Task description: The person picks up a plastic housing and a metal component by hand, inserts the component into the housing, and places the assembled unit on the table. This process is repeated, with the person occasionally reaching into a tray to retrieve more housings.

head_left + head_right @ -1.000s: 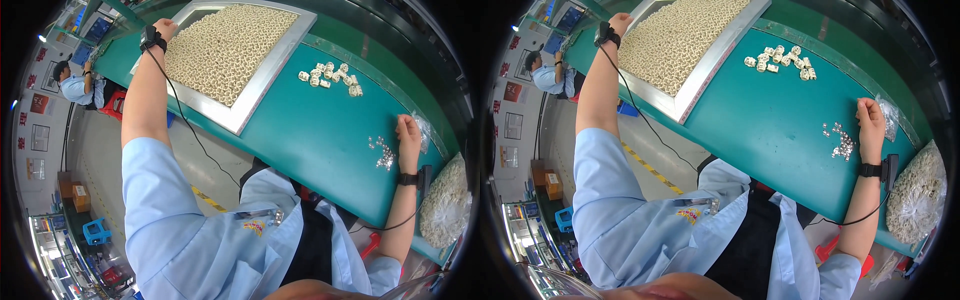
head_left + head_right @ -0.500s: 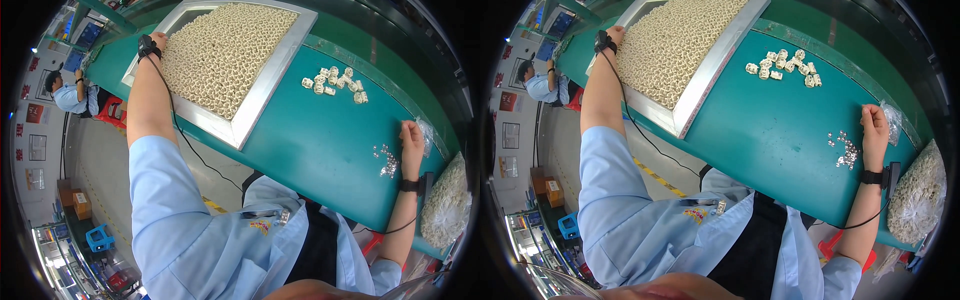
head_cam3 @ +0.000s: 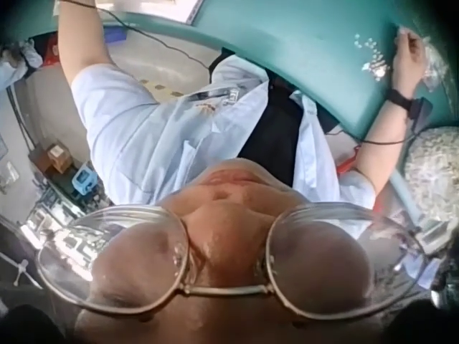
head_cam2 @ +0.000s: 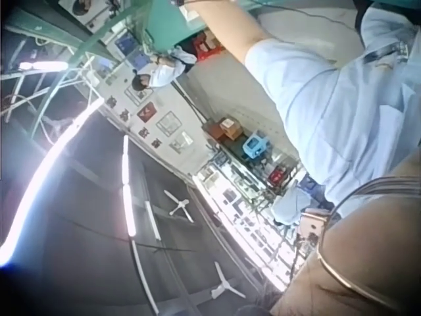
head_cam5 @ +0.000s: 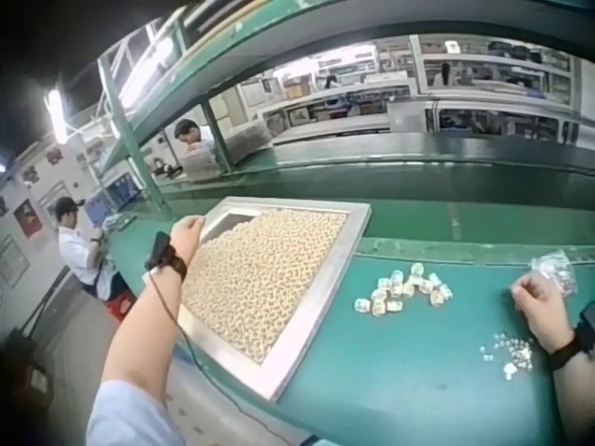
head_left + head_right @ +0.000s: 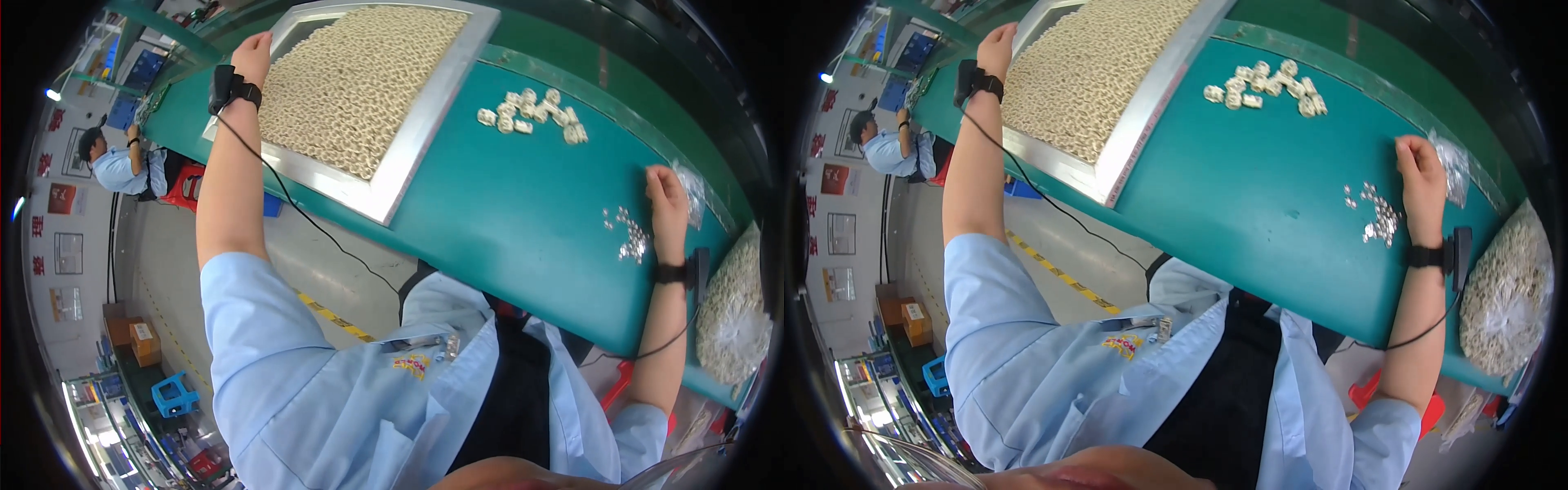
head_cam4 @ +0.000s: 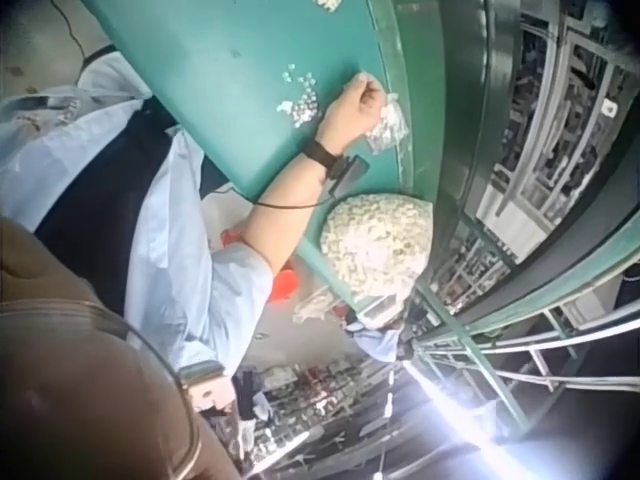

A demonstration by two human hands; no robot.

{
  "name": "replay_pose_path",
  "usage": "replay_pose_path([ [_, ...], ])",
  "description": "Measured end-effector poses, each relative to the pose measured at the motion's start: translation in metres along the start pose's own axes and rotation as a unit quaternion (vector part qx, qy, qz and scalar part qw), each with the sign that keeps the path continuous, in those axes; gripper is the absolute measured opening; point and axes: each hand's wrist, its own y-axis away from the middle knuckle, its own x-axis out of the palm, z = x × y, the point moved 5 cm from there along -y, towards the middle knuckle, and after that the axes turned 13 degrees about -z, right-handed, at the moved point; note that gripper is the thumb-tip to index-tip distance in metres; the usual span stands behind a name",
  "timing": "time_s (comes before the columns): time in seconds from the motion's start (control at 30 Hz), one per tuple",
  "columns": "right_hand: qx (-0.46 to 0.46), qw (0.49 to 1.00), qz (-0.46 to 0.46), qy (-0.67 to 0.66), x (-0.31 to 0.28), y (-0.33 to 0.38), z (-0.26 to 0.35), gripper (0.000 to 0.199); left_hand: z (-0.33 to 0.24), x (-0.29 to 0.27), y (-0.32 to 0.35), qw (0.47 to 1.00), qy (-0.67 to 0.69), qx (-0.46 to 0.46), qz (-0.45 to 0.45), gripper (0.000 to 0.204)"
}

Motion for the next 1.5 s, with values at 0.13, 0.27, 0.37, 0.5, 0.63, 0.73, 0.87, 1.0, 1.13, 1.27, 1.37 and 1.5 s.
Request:
replay_pose_path([
  [0.13,-0.012,1.000,0.017,0.020,0.010,-0.001,0.004,0.016,-0.109,-0.002,0.056,0.964,0.250,0.069,0.056,0.026],
  [0.27,-0.003,1.000,0.005,0.018,0.004,-0.001,0.000,0.017,-0.252,-0.010,0.148,0.924,0.259,0.152,0.238,0.023],
  [0.37,-0.008,0.999,0.041,0.005,0.007,-0.002,-0.002,0.018,-0.308,-0.007,0.202,0.887,0.262,0.247,0.290,0.023],
  [0.5,-0.017,0.998,0.066,0.012,0.009,0.002,0.009,0.019,-0.325,0.013,0.239,0.874,0.108,0.383,0.278,0.023],
  [0.63,-0.016,0.997,0.069,-0.009,0.008,0.003,0.009,0.020,-0.330,0.028,0.243,0.878,0.023,0.383,0.286,0.023],
  [0.73,-0.018,0.997,0.072,0.005,0.007,0.002,0.008,0.021,-0.337,0.031,0.244,0.882,0.021,0.347,0.319,0.023],
  [0.87,-0.029,0.997,0.076,0.018,0.007,-0.001,0.005,0.021,-0.358,0.030,0.252,0.884,0.177,0.269,0.340,0.022],
  [1.0,-0.020,0.997,0.078,0.008,0.006,-0.002,-0.002,0.020,-0.387,0.043,0.274,0.843,0.312,0.159,0.407,0.020],
  [1.13,-0.038,0.993,0.092,0.060,0.010,0.006,0.012,0.019,-0.399,0.063,0.291,0.759,0.466,0.005,0.454,0.022],
  [1.27,-0.080,0.984,0.136,0.088,0.012,0.019,0.027,0.014,-0.396,0.075,0.302,0.742,0.477,-0.096,0.461,0.024],
  [1.37,-0.167,0.965,0.166,0.114,0.013,0.028,0.044,0.011,-0.387,0.079,0.303,0.720,0.519,-0.131,0.442,0.023],
  [1.5,-0.300,0.918,0.191,0.174,0.020,0.047,0.071,0.009,-0.383,0.080,0.304,0.704,0.528,-0.140,0.455,0.025],
])
